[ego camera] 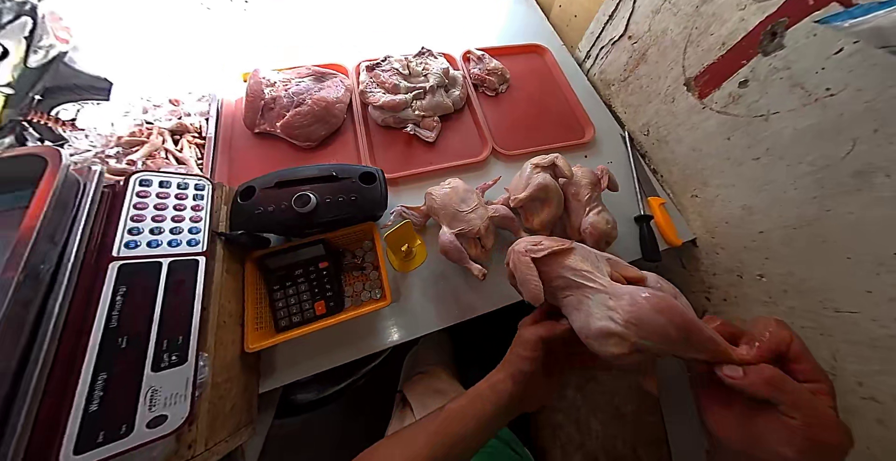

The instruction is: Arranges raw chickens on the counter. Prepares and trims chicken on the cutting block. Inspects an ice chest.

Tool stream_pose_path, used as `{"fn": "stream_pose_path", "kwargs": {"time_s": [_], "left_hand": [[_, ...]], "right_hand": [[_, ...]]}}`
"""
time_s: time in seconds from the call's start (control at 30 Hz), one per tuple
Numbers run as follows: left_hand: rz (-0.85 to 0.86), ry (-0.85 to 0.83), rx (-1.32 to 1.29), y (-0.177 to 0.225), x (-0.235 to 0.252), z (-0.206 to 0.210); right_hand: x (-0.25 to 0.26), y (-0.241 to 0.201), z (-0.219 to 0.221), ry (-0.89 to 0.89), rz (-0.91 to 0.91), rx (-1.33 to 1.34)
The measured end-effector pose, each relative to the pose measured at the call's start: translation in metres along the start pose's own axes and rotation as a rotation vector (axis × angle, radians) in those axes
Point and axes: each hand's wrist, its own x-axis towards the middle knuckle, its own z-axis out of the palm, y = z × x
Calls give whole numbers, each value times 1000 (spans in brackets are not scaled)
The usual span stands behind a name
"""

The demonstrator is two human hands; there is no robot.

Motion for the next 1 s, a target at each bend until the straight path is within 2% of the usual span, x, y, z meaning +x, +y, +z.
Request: {"fn": "stream_pose_path", "kwargs": {"time_s": [0.13,0.3,0.4,0.53,0.67,0.7,0.8,0.9,1.0], "left_hand": [[22,-52,91,30,23,19],[56,-62,469,102,67,13],[108,-18,530,130,59,-9],[107,33,615,138,31,-49],[101,131,795,139,-1,-78],[97,145,826,140,-6,-84],[74,165,880,143,-17,-95],[70,85,842,150,-15,-100],[70,-64,835,158,5,-104]], "right_hand": [[44,-8,13,91,-23,-34],[150,10,38,171,-28,-107],[225,37,60,173,3,-188],[312,95,92,164,28,-334],[360,188,91,-46,30,-601],[364,212,87,-137,73,-703],[362,267,78,-393,360,-1050],[355,278,78,-585,486,-1215],[351,266,68,-689,431,-1175]]}}
